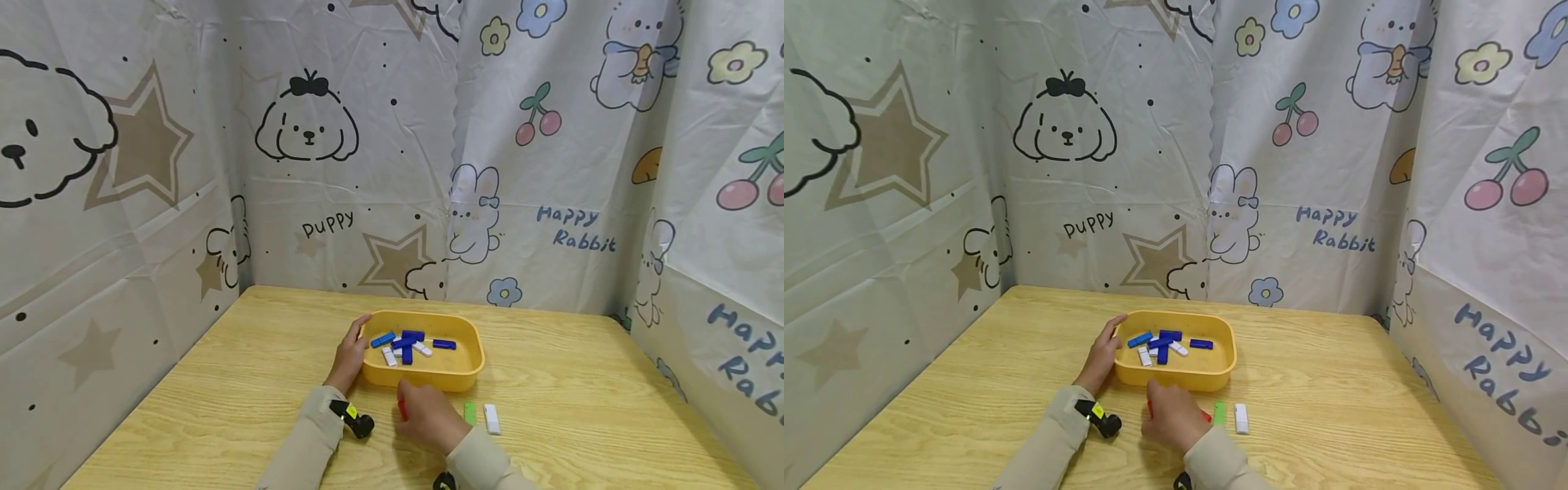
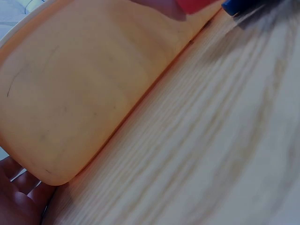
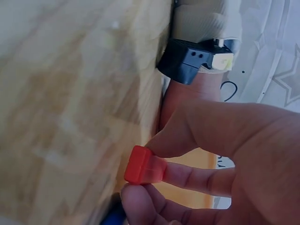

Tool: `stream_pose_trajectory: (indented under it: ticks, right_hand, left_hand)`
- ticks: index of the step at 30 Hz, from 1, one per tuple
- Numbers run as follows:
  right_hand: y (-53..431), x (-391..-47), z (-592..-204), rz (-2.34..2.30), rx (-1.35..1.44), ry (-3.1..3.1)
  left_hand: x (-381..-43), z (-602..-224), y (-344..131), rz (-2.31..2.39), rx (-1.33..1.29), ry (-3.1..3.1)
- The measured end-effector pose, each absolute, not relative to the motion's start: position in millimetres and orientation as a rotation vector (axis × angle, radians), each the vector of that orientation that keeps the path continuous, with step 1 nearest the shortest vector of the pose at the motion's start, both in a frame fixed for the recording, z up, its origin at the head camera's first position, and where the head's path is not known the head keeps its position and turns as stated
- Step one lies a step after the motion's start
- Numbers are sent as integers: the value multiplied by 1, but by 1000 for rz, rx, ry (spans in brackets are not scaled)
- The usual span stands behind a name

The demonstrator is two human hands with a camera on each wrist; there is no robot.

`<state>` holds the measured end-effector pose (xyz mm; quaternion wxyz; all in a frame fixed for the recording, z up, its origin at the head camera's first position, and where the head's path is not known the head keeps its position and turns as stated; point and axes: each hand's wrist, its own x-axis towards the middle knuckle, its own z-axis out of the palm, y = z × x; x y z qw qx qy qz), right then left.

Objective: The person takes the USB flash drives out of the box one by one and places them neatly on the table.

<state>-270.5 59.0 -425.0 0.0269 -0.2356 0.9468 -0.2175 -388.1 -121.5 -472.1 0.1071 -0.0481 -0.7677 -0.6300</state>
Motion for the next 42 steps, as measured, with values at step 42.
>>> stream_pose_trajectory:
  ticks: [42]
  right_hand:
    - [55,-272,-428,-565,-679,2969]
  left_hand:
    - [-391,-475,-122,-1880,-140,-2247]
